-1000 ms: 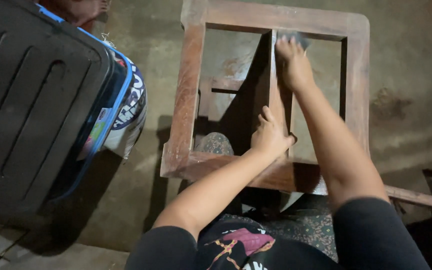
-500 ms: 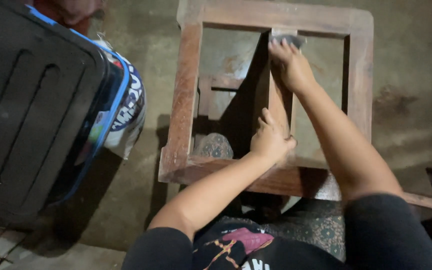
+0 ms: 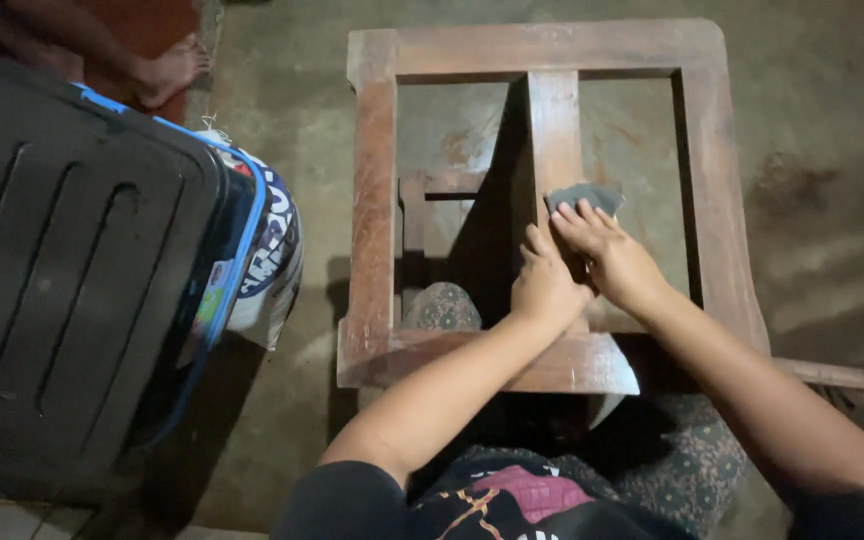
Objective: The person sands the surfaces of a wooden chair frame using a piece of sandpaper.
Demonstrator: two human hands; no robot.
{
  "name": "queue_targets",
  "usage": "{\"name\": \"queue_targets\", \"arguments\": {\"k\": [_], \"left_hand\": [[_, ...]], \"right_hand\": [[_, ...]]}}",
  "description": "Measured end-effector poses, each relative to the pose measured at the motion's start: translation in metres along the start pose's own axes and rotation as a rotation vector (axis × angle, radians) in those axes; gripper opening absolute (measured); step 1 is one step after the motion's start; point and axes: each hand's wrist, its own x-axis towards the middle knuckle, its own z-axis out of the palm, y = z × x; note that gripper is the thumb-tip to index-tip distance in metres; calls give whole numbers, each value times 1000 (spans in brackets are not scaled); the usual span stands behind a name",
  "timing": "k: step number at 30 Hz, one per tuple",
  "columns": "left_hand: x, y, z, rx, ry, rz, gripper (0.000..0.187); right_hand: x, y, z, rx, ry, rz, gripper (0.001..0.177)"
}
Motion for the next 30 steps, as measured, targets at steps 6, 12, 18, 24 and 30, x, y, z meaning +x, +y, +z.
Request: {"name": "queue_targets", "arguments": {"k": [6,12,18,24,30], "left_hand": [[-3,4,-1,60,50,10,114],[-6,8,-6,104,-17,4,108],[-3,1,-2,-8,-39,-31,116],[2,-1,3,-10,-9,-13,113],[2,6,-3,13,-50,-68,112]], "right_hand": [[142,90,18,-57,140,-59,74],[247,125,41,-95,208,111,59],[54,20,13,-113,98,-124,77],[46,10,-14,30,47,-150,75],[231,88,1,16,84,139,82]]}}
